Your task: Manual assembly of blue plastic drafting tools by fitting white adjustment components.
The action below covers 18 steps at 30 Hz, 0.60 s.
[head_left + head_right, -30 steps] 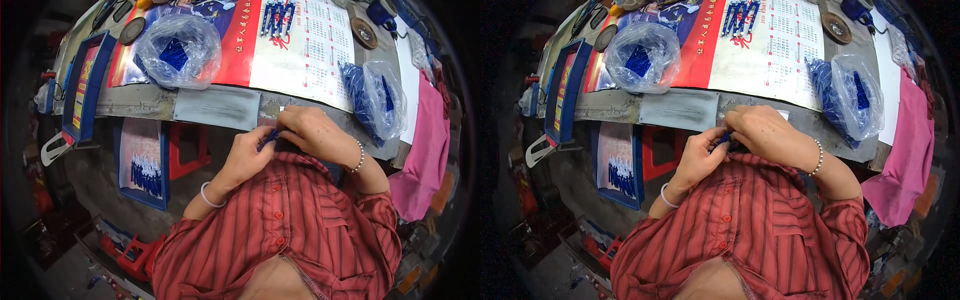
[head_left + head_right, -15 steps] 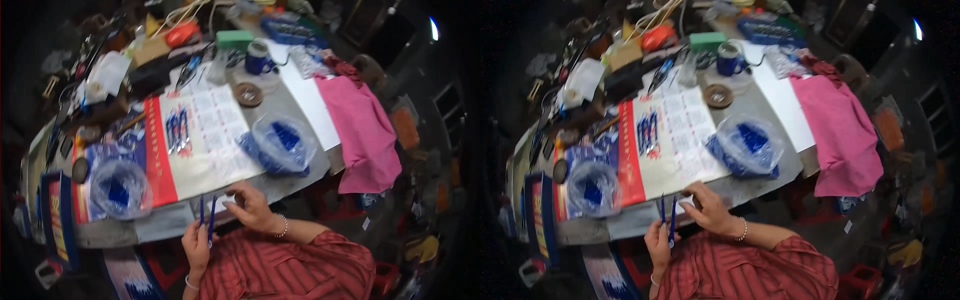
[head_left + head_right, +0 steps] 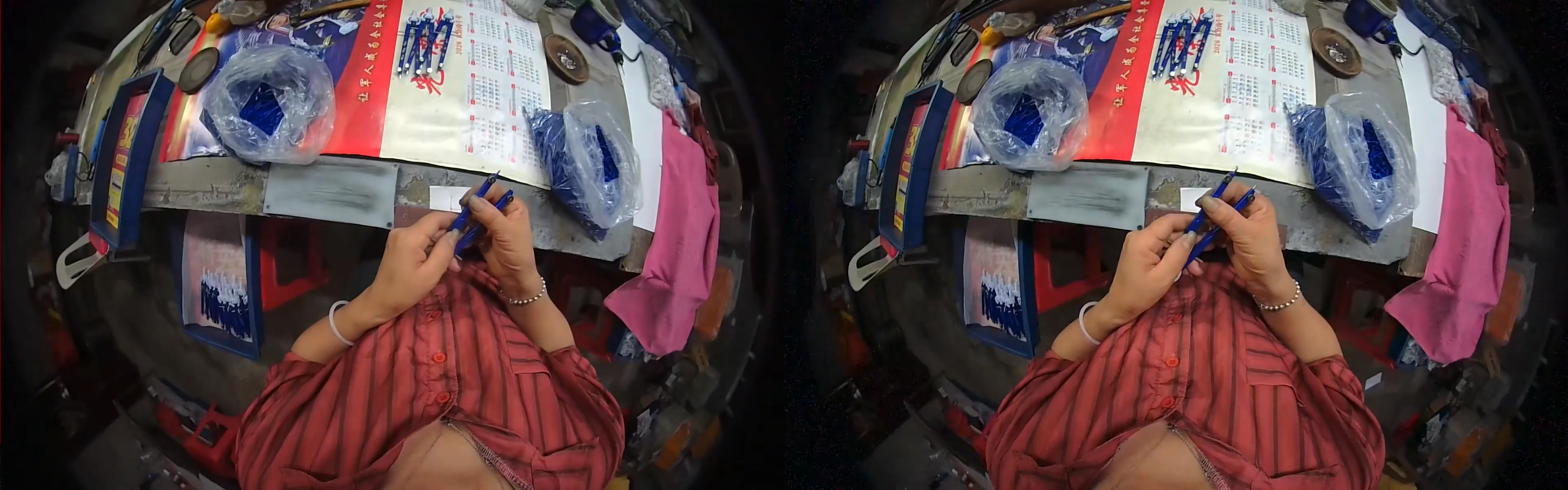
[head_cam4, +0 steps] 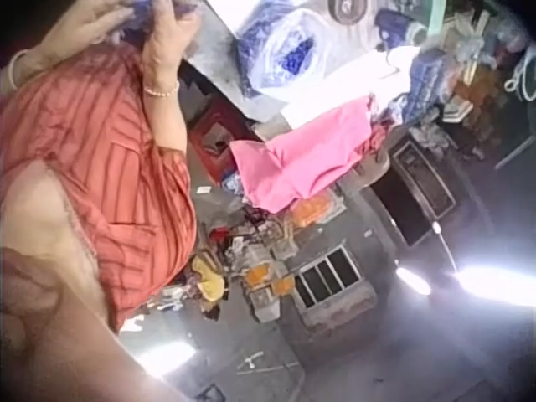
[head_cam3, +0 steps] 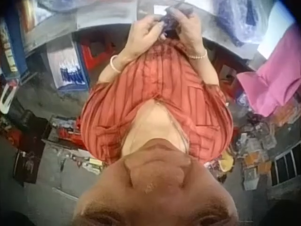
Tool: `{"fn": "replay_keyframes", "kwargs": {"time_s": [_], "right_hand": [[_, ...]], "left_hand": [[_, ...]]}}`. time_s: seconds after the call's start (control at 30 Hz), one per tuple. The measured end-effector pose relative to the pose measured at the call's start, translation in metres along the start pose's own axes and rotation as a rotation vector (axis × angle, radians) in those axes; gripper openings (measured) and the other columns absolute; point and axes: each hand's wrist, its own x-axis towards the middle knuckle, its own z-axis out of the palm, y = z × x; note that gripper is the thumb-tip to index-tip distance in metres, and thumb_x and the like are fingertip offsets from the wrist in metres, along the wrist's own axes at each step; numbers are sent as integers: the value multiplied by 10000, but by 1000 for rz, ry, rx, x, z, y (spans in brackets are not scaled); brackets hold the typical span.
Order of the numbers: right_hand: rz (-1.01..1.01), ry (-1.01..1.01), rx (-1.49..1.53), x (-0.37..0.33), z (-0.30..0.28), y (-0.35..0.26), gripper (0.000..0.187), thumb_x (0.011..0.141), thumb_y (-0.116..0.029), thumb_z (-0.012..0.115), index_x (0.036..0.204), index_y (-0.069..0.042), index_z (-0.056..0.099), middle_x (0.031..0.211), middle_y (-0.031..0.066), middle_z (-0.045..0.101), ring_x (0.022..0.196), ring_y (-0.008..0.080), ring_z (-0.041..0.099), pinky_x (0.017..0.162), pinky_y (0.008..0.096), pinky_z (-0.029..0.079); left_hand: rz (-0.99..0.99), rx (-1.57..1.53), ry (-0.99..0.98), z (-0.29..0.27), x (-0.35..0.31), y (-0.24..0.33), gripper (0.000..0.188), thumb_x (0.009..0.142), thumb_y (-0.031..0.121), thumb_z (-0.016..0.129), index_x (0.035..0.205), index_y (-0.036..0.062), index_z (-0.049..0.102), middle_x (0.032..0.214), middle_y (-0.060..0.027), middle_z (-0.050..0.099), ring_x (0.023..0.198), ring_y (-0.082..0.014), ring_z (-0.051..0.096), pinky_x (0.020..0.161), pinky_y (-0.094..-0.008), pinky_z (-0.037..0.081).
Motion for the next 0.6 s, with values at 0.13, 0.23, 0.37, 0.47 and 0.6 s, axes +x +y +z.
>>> {"fn": "replay_keyframes", "kwargs": {"time_s": [0.13, 0.23, 0.37, 0.47, 0.6], "right_hand": [[33, 5, -24, -2, 5, 7, 111, 845, -122, 647, 881, -32, 593, 730, 23, 606, 584, 83, 591, 471, 184, 471], [22, 28, -32, -4, 10, 11, 108, 843, -112, 647, 851, -27, 583, 690, 32, 593, 552, 88, 587, 448, 190, 486], [-50, 54, -77, -5, 12, 16, 109, 845, -114, 644, 840, -26, 580, 651, 18, 572, 529, 71, 555, 447, 180, 472], [-108, 38, -150, -2, 7, 23, 116, 854, -126, 637, 838, -26, 581, 646, 6, 564, 536, 52, 534, 445, 168, 440], [-13, 66, -126, -5, 17, 22, 125, 879, -145, 611, 835, -32, 582, 648, -14, 551, 546, 35, 500, 453, 172, 396]], "left_hand": [[-132, -279, -108, -11, -7, -11, 276, 916, 39, 466, 1176, -43, 511, 982, -93, 642, 757, -104, 617, 683, -219, 485], [-165, -395, -165, -16, -11, -11, 300, 909, 27, 466, 1199, -40, 502, 1022, -106, 638, 777, -119, 623, 706, -226, 490], [-149, -423, -170, -17, -12, -12, 296, 919, 45, 462, 1200, -39, 507, 1024, -109, 639, 771, -121, 621, 709, -229, 492], [-172, -448, -128, -14, -10, -15, 265, 939, 86, 457, 1162, -41, 522, 966, -94, 646, 736, -112, 617, 681, -223, 491], [-66, -250, -24, -8, -5, -19, 213, 959, 133, 442, 1045, -31, 546, 808, -56, 632, 629, -85, 596, 575, -206, 473]]}}
